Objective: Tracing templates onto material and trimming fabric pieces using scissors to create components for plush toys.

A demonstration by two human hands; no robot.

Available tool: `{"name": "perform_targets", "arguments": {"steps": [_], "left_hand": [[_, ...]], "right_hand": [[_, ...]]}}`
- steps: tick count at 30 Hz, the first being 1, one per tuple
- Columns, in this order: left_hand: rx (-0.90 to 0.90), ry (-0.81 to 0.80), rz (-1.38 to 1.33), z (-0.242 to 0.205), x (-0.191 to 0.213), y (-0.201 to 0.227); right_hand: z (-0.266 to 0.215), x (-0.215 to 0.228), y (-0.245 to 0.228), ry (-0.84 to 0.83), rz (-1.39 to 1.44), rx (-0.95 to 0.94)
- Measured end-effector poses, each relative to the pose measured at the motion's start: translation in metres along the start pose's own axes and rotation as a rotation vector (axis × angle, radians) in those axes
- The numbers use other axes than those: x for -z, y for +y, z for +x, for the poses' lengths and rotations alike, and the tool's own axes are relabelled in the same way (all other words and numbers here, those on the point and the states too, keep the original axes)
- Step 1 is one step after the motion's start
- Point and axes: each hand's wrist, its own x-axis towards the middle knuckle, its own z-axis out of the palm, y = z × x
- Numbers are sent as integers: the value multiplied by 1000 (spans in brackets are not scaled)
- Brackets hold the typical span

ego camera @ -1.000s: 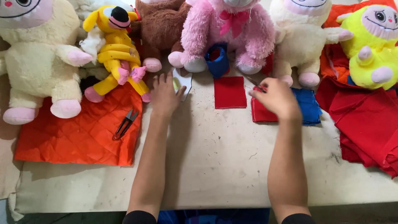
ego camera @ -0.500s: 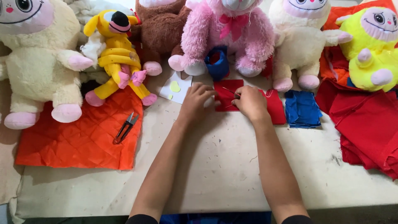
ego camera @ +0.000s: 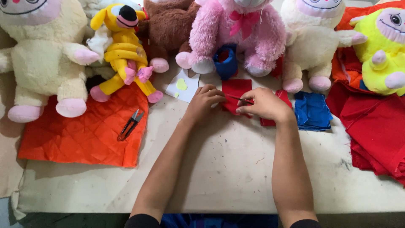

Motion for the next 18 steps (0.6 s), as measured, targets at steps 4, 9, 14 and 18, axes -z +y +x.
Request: {"name": "perform_targets", "arguments": {"steps": [4, 9, 14, 18], "left_hand": [[60, -76, -108, 0, 11, 1], [142, -203, -236, 2, 28, 7], [160, -292, -298, -13, 68, 40], [335, -435, -343, -19, 104, 56]], "right_hand": [[-2, 10, 2, 57, 66, -37], [12, 5, 37, 134, -19, -98], [2, 12, 21, 118, 11, -88], [9, 6, 21, 106, 28, -111]]}}
